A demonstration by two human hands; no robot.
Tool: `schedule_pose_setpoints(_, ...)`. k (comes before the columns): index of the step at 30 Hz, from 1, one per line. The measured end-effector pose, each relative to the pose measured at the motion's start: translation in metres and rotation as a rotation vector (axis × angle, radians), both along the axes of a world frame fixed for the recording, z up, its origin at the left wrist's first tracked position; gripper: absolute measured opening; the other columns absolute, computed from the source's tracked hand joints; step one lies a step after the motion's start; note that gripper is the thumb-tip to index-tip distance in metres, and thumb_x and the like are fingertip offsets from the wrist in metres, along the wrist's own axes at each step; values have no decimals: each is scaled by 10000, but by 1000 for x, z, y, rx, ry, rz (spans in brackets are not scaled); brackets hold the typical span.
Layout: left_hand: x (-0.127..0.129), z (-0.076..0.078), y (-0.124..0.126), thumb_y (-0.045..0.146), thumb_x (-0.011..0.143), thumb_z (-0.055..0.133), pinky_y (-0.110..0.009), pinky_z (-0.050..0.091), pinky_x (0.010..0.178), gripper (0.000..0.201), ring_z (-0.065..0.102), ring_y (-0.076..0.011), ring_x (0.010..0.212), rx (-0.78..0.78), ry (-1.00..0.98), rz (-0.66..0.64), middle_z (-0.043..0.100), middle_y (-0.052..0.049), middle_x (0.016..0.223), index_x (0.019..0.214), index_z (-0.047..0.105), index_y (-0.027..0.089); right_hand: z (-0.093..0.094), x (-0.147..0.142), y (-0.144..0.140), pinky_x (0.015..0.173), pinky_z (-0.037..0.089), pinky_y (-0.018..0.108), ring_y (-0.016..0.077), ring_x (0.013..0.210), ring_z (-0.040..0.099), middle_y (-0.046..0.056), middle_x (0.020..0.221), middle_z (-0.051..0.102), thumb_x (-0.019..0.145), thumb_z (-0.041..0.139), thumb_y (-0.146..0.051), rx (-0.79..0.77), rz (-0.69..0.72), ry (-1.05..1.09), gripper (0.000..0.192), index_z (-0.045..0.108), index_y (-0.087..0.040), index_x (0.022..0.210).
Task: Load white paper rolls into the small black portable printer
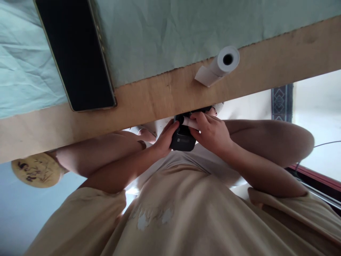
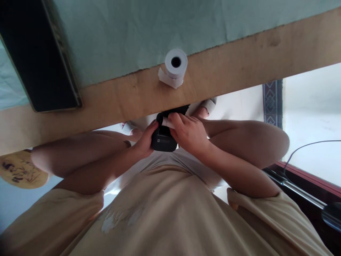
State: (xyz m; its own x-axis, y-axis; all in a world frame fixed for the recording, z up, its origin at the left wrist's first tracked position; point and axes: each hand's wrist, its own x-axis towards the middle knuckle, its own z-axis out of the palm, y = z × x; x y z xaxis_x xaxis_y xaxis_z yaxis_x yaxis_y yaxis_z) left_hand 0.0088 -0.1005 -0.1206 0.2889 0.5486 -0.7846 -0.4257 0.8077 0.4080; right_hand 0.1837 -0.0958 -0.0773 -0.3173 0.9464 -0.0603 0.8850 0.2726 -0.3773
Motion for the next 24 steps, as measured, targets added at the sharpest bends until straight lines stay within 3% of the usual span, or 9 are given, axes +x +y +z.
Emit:
schedule_pose_setpoints(5,-1,-2,0,599,691,854,-275,526,697,582,685,-165,793,12,-34,14,725,6,893,1077,661,210,-4,2,1,757,416,339,200,862,628,53,1011,750,959,553,-233,74,39,66,170,718,-195,957)
schedule_pose_setpoints(8,-3,2,2,567,641,887,-263,524,650,621,672,-154,747,16,-46,14,715,15,864,1094,654,212,-3,1,0,752,403,339,187,816,604,46,899,726,977,554,-275,83,81,128,204,738,-208,920)
schedule_pose_setpoints(13,-7,13,5,326,584,895,-226,495,601,748,640,-124,670,46,-49,-51,675,48,772,1274,622,229,6,0,-2,754,439,320,158,822,647,23,864,735,959,610,-469,12,164,293,288,735,-211,925)
schedule_pose_setpoints(15,-8,14,5,249,563,876,-226,502,620,825,647,-125,680,52,-47,-66,689,43,791,1340,597,237,9,5,0,779,468,318,155,810,650,29,813,716,960,581,-534,-41,79,389,370,700,-201,854)
schedule_pose_setpoints(18,-9,13,4,232,525,873,-263,528,671,938,671,-151,733,43,-44,-88,721,19,881,1404,548,254,4,17,5,772,486,337,158,761,599,58,794,666,987,524,-465,-76,-168,429,334,600,-185,822)
schedule_pose_setpoints(20,-9,12,3,235,500,883,-276,531,702,956,674,-162,785,33,-49,-112,719,12,921,1392,538,258,-7,25,8,760,497,355,185,838,610,96,936,676,979,527,-428,-85,-304,402,250,585,-186,962)
schedule_pose_setpoints(24,-11,8,2,221,476,906,-285,533,772,865,665,-170,886,47,-71,-183,700,6,982,1266,553,247,-34,31,12,817,547,398,215,1001,633,120,1142,668,1003,438,-439,-186,-441,468,328,537,-221,1227)
